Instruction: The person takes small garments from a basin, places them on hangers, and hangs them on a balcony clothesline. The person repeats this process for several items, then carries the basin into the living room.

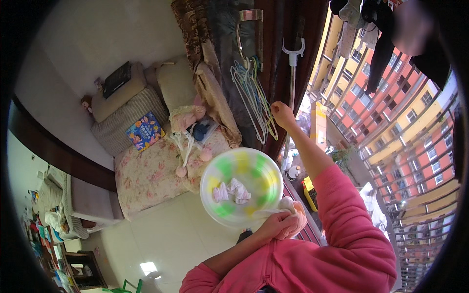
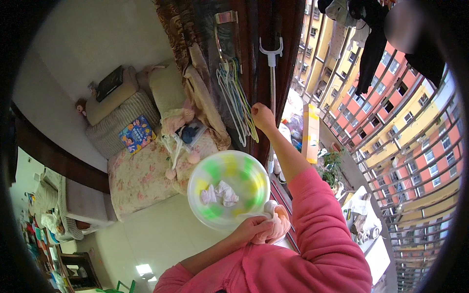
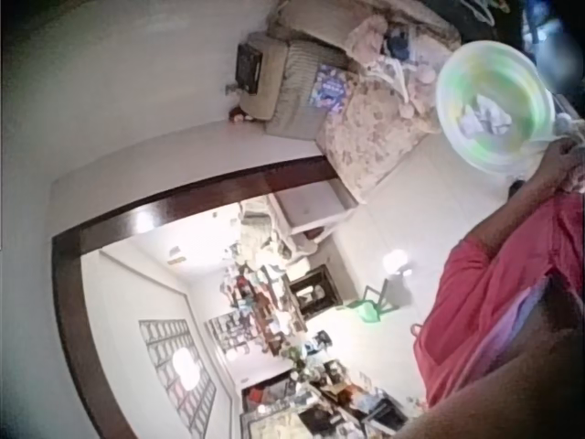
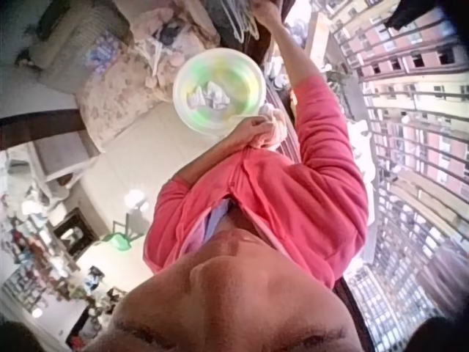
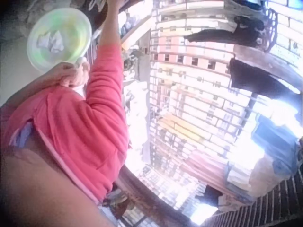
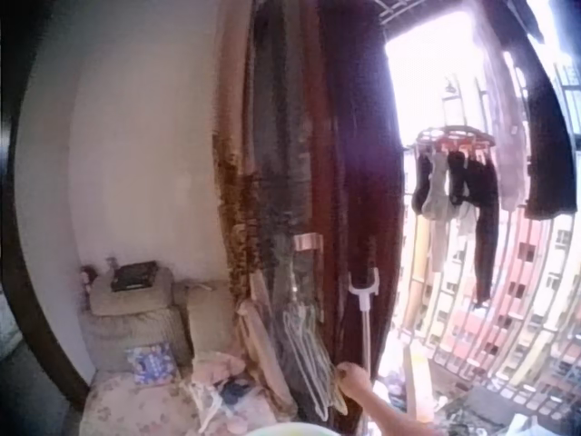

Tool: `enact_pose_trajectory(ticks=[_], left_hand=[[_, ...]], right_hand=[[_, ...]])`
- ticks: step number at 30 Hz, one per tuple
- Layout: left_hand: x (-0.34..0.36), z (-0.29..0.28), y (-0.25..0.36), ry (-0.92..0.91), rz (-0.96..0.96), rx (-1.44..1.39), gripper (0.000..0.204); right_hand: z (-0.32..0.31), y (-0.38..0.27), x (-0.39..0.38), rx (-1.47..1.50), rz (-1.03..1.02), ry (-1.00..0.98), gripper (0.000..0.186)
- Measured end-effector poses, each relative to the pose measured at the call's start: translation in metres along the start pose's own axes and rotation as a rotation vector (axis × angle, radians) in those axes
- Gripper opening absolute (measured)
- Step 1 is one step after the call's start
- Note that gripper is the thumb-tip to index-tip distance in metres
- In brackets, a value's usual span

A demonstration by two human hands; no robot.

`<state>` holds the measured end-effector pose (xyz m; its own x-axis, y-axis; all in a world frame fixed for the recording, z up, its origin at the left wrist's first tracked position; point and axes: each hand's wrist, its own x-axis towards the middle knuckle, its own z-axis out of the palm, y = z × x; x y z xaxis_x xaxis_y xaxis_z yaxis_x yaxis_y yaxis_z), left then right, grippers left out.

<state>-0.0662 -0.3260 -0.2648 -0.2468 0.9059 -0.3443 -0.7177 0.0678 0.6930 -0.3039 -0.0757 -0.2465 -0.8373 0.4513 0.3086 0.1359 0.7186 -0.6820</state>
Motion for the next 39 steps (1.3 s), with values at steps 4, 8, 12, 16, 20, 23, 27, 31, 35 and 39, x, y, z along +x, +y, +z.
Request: enact_pose_trajectory(ticks=[4,8,12,16,20,23,27,31,35,39], left_hand=[[0.001,0.000,0.001,0.015,0.000,0.036,0.026],[0.003,0.001,0.005,0.008,0.037,0.107,0.025],[0.004,0.001,0.001,0.020,0.064,0.105,0.024],[0.006,0.002,0.002,0.008,0.024,0.037,0.023],[0.003,0.011,0.007,0.086,-0.017,-0.019,0.022],[0.009,-0.001,-0.009,0.049,0.001,-0.010,0.019],[0.006,-0.006,-0.006,0.073,0.023,0.039,0.017],[0.007,-0.007,-0.005,0.072,0.079,0.112,0.017],[0.009,-0.011,-0.008,0.042,0.101,0.110,0.016],[0.008,-0.006,-0.007,0.064,0.095,0.096,0.016]], right_hand=[[0.001,0.008,-0.007,0.045,-0.045,0.154,0.017],[-0.006,-0.014,-0.021,0.071,-0.189,0.301,0.017],[-0.012,-0.044,-0.032,0.122,-0.364,0.276,0.018],[0.002,-0.049,-0.028,0.167,-0.333,0.143,0.028],[0.030,-0.050,-0.009,0.028,-0.171,0.023,0.042],[0.045,-0.052,0.011,-0.129,-0.117,0.047,0.040],[0.042,-0.076,0.018,-0.237,-0.003,-0.050,0.027],[0.038,-0.071,0.027,-0.261,-0.043,0.009,0.018],[0.025,-0.086,0.023,-0.154,-0.080,0.094,0.012],[0.014,-0.087,0.018,-0.174,-0.102,0.091,0.010]])
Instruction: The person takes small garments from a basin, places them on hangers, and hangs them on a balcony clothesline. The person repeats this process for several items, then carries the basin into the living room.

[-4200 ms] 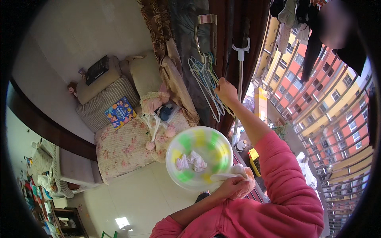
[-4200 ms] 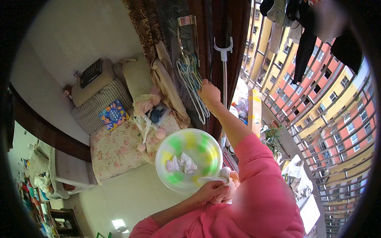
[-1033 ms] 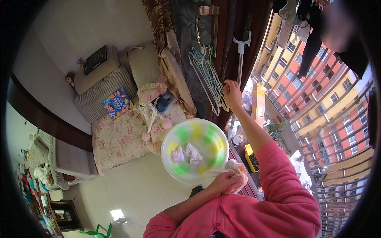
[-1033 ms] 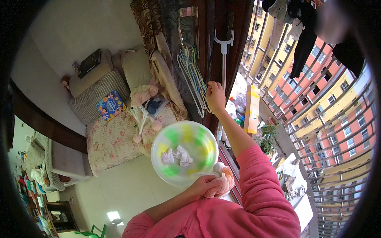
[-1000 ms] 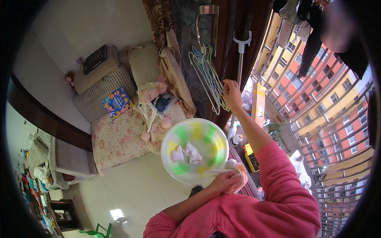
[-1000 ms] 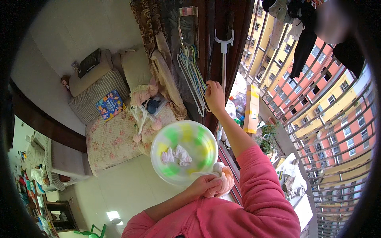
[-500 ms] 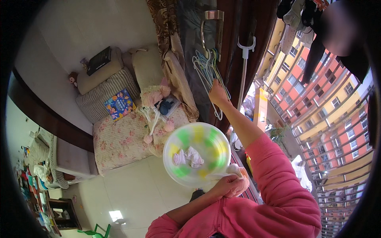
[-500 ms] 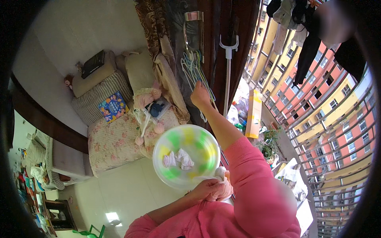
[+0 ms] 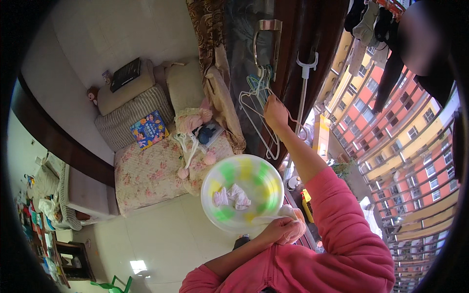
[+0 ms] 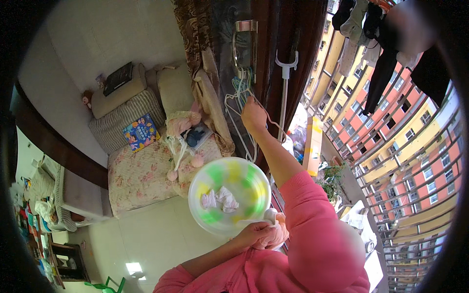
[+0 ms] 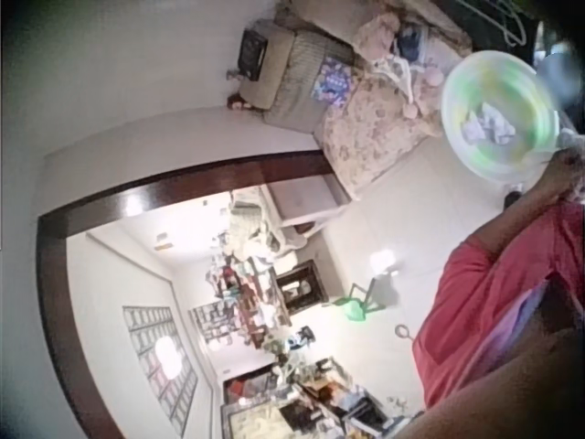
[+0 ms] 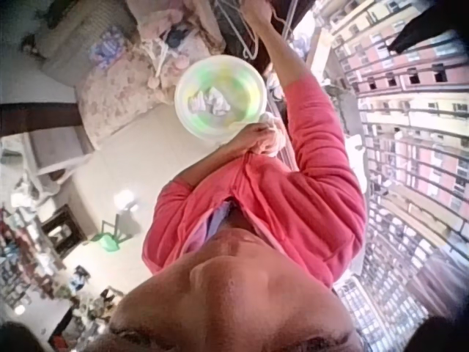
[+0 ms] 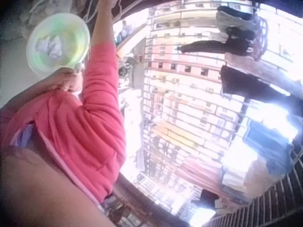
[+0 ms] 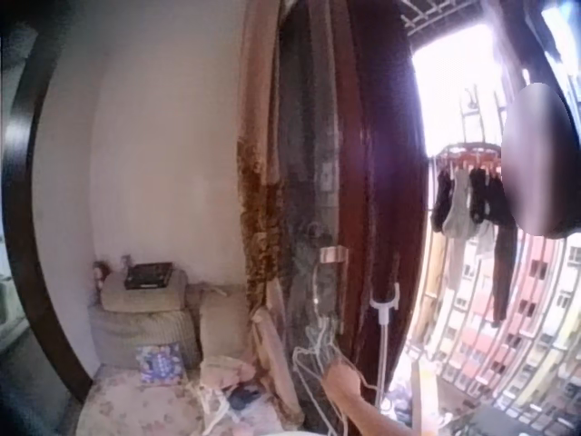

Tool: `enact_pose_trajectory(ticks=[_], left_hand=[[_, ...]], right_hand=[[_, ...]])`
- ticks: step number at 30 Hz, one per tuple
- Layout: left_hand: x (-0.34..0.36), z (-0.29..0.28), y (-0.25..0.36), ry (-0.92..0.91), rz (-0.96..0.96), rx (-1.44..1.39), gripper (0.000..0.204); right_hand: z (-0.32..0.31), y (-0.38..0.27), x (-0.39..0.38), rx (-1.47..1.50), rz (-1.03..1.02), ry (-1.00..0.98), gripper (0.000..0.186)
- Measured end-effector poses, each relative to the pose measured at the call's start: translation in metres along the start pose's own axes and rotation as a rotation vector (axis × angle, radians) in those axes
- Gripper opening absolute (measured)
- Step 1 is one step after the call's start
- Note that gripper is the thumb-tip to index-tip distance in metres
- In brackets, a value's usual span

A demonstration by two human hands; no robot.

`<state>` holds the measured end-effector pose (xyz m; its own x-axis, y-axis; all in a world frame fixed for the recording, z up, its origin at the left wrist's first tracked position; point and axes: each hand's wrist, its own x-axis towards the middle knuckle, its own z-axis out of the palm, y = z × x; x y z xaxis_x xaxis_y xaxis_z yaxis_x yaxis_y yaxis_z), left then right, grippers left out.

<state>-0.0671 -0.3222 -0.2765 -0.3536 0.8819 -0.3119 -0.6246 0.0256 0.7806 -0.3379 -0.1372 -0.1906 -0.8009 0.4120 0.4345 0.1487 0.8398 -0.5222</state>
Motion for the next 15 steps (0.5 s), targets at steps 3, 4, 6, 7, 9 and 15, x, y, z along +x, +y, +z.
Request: enact_pose_trajectory(ticks=[3,4,6,7,9,15], left_hand=[[-0.002,0.011,0.004,0.051,0.060,0.008,0.025],[-0.003,0.010,0.002,0.031,0.022,-0.012,0.022],[-0.003,0.005,-0.001,-0.009,-0.055,-0.052,0.016],[-0.003,0.005,-0.003,-0.009,-0.066,-0.047,0.016],[-0.003,0.005,-0.007,-0.009,-0.087,-0.036,0.016],[-0.007,0.007,-0.009,-0.037,-0.046,-0.070,0.016]], right_hand=[[-0.001,0.012,0.000,0.004,-0.109,0.120,0.011],[-0.003,0.012,0.000,-0.020,-0.103,0.087,0.011],[-0.008,0.012,-0.001,-0.068,-0.088,0.019,0.012],[-0.009,0.013,-0.002,-0.092,-0.100,0.014,0.012],[-0.010,0.014,-0.003,-0.138,-0.123,0.003,0.013],[-0.026,0.007,0.007,-0.254,-0.088,-0.320,0.015]])
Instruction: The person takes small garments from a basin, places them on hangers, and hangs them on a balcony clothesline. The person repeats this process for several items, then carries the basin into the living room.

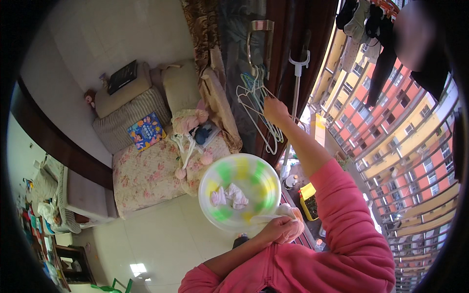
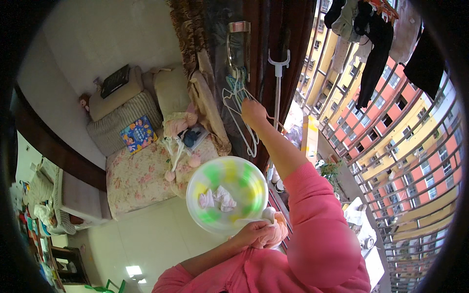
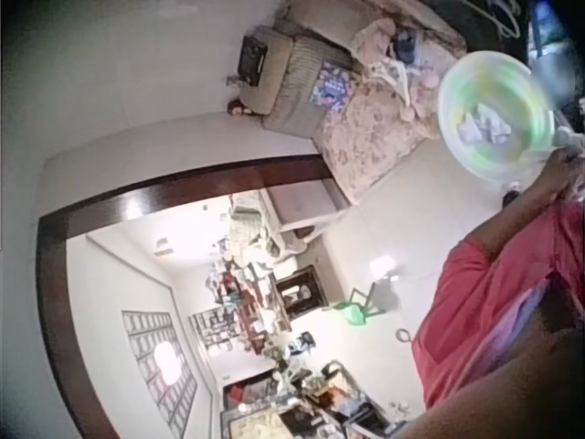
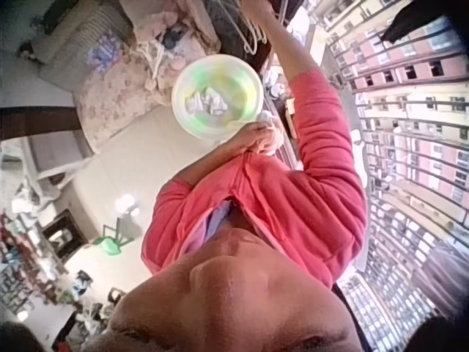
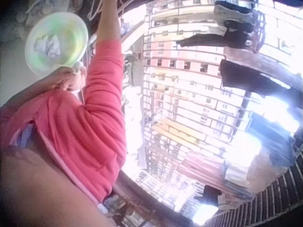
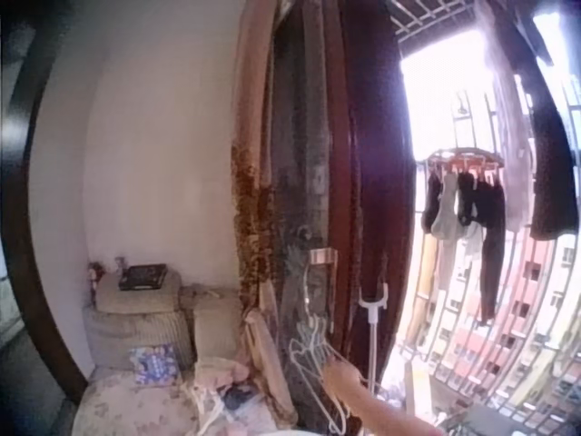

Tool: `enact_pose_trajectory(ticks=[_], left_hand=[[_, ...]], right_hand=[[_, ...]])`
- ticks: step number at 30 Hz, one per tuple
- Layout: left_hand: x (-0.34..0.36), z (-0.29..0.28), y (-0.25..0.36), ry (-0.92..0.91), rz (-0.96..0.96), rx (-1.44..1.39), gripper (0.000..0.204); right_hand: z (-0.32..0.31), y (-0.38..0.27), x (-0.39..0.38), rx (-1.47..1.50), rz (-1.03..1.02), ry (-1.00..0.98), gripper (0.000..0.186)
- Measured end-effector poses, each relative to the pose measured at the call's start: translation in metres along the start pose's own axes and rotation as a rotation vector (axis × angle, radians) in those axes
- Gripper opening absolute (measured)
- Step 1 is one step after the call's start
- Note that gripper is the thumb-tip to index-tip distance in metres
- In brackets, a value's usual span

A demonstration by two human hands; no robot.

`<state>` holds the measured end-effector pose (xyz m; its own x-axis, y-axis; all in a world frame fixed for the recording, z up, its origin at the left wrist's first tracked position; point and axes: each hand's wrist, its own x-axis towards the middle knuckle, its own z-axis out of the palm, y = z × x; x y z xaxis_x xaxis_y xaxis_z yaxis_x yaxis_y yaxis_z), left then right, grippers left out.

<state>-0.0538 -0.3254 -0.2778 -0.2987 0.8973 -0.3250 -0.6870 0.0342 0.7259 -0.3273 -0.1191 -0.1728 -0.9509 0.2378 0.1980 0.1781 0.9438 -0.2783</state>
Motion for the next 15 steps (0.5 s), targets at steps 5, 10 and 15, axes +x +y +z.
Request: enact_pose_trajectory(ticks=[5,10,15], left_hand=[[-0.002,0.001,0.001,0.005,0.026,0.041,0.018],[-0.004,0.003,-0.002,0.033,0.027,0.045,0.020],[-0.005,0.000,-0.002,-0.009,0.014,-0.006,0.019]], right_hand=[[0.006,0.012,-0.003,-0.085,-0.098,0.185,0.015],[0.023,0.019,-0.006,-0.011,-0.094,0.118,0.018],[0.040,0.015,-0.018,0.028,-0.025,-0.001,0.028]])
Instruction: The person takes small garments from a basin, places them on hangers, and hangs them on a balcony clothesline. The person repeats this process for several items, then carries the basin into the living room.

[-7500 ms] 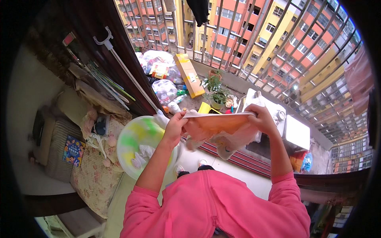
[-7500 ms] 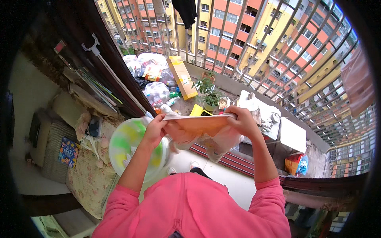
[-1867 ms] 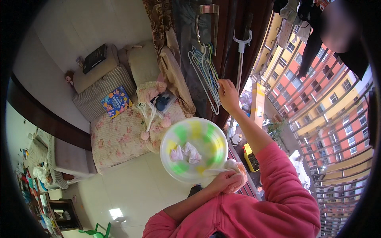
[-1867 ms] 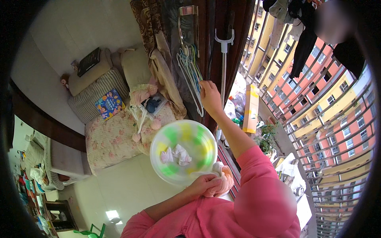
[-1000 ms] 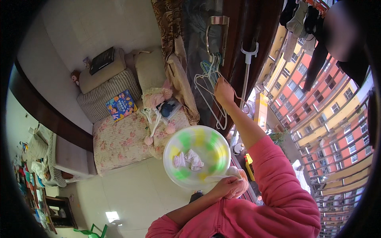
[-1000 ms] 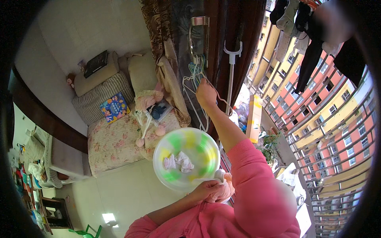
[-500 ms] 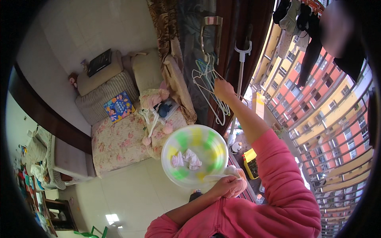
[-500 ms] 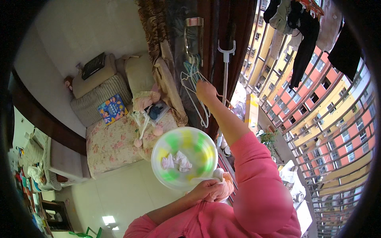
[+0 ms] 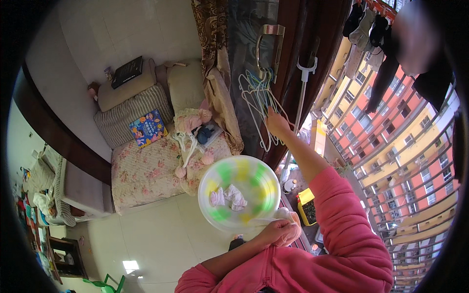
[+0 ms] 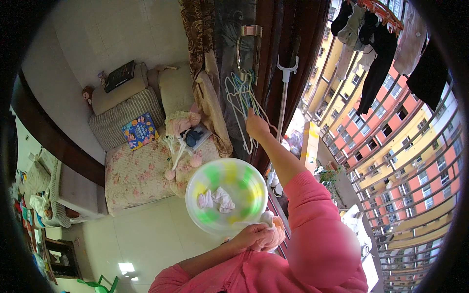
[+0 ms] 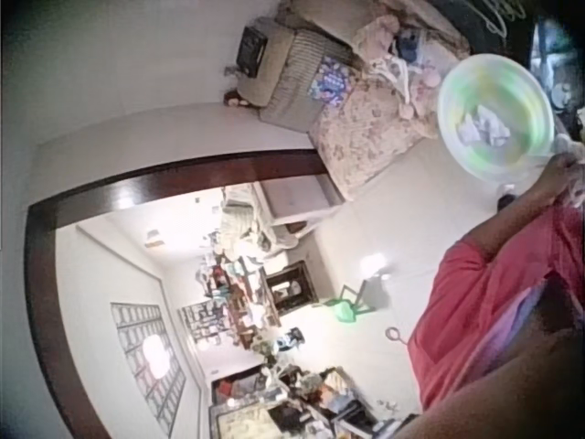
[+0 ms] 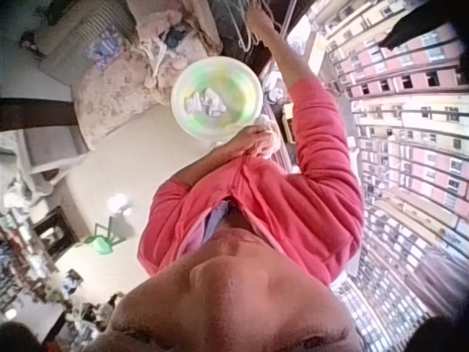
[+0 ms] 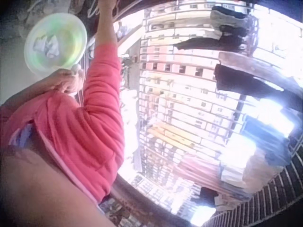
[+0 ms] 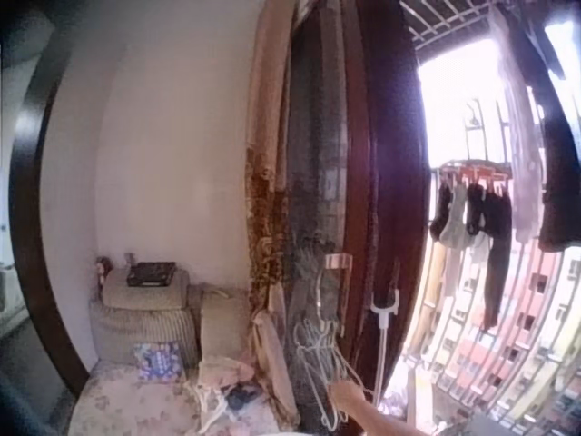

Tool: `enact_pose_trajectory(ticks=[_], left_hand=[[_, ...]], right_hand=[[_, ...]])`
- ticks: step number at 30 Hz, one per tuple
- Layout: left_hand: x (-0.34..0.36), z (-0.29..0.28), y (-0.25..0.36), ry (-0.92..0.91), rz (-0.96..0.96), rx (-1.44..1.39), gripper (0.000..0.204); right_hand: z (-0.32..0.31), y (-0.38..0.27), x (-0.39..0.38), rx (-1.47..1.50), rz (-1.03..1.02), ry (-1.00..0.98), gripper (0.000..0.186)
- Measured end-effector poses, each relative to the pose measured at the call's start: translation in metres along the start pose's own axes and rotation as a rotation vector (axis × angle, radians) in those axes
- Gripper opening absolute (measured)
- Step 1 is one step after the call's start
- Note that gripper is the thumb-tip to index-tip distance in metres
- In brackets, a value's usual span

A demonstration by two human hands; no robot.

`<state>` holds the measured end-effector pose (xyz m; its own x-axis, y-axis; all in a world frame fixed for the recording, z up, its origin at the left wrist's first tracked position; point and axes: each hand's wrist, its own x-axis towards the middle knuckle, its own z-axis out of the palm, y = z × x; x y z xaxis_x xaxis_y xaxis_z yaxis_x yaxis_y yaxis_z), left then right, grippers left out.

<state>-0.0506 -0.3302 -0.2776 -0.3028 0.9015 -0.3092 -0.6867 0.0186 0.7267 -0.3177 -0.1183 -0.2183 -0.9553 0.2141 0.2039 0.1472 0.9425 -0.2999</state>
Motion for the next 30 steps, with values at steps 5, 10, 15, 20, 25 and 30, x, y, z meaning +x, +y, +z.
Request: enact_pose_trajectory(ticks=[5,10,15,20,25,30], left_hand=[[-0.001,-0.006,-0.001,-0.011,-0.015,-0.073,0.018],[-0.005,-0.002,0.009,0.013,-0.057,-0.029,0.018],[-0.001,-0.002,0.010,-0.037,-0.060,-0.069,0.018],[-0.003,0.006,0.018,-0.050,-0.040,-0.036,0.019],[0.000,0.015,0.020,-0.053,-0.028,-0.035,0.024],[0.000,0.027,0.023,-0.020,0.043,-0.012,0.033]], right_hand=[[-0.014,-0.017,-0.017,-0.019,-0.254,0.394,0.025],[-0.031,-0.001,-0.024,-0.087,-0.057,0.447,0.023],[-0.044,0.009,-0.024,0.085,0.103,0.277,0.022],[-0.068,0.012,-0.035,0.033,0.029,0.269,0.021],[-0.095,0.008,-0.044,-0.058,0.040,0.204,0.018],[-0.112,0.022,-0.062,-0.060,0.046,0.167,0.019]])
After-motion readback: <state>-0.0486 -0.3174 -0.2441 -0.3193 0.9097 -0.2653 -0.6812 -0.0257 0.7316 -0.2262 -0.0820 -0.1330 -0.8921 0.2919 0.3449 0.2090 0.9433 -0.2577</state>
